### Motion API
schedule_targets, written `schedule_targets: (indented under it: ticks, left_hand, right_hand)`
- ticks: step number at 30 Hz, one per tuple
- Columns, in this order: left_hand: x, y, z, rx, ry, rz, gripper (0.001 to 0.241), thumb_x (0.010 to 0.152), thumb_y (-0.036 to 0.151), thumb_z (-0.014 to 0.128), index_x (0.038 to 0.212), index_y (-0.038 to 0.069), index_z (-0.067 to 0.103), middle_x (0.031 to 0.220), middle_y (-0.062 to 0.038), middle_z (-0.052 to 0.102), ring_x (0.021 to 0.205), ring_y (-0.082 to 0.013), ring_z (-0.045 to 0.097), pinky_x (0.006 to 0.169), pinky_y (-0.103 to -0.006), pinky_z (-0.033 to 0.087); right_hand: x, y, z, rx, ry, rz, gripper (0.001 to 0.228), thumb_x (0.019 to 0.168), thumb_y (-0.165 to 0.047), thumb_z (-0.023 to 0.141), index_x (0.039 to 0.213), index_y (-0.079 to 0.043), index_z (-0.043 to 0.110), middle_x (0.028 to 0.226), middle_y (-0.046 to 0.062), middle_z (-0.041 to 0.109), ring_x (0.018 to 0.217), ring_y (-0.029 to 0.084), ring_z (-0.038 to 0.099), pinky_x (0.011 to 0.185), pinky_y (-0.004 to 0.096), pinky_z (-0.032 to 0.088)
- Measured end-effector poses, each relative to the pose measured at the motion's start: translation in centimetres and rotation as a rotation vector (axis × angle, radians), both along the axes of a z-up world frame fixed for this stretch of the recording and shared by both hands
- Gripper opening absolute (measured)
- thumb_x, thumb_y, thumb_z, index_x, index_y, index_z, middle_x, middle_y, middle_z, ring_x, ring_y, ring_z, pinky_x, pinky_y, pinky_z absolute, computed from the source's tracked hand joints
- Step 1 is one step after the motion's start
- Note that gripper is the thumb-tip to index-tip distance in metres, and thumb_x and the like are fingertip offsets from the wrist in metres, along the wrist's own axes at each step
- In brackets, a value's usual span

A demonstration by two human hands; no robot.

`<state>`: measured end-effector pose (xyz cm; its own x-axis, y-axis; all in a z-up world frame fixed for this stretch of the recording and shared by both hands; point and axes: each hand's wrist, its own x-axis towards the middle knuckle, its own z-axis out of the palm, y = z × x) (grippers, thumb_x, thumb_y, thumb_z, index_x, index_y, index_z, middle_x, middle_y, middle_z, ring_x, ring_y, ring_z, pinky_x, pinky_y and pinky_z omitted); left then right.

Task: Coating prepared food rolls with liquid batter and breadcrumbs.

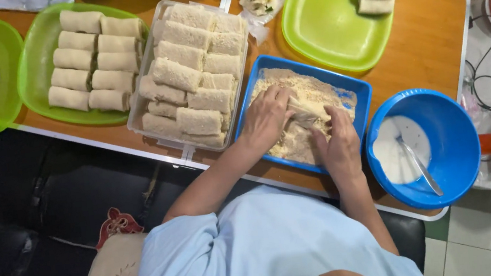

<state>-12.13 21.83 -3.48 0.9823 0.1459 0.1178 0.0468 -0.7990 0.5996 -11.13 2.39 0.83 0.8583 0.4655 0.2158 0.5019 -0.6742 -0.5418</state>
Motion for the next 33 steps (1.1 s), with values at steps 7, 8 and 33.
schedule_targets:
  ticks: [7,8,33]
  left_hand:
    - [-3.4,1.4,4.2,0.208,0.157,-0.103,0.074,0.072,0.036,0.090,0.121,-0.007,0.055,0.117,-0.021,0.059,0.111,-0.0323,0.058,0.097,-0.0409,0.053]
    - [-3.4,1.3,3.8,0.227,0.196,-0.131,0.081,0.070,0.037,0.092,0.123,-0.008,0.052,0.119,-0.021,0.056,0.113,-0.0328,0.055,0.098,-0.0409,0.052]
    - [-1.7,1.2,0.9,0.230,0.221,-0.070,0.033,0.080,-0.016,0.065,0.111,-0.007,0.061,0.109,-0.026,0.066,0.097,-0.0320,0.070,0.085,-0.0338,0.061]
  right_hand:
    - [-1.1,-0.2,-0.4,-0.248,-0.096,0.063,0.094,0.068,-0.038,0.093,0.135,0.014,0.052,0.137,0.032,0.056,0.124,0.045,0.054,0.104,0.048,0.046]
    - [-1.1,0.0,-0.3,-0.302,-0.091,0.057,0.099,0.063,-0.043,0.094,0.134,0.013,0.053,0.138,0.031,0.055,0.125,0.045,0.053,0.103,0.049,0.045]
    - [1.1,-1.6,-1.5,0.036,-0.049,-0.005,0.021,0.082,0.007,0.071,0.103,0.002,0.071,0.102,0.018,0.069,0.091,0.037,0.069,0.079,0.042,0.056]
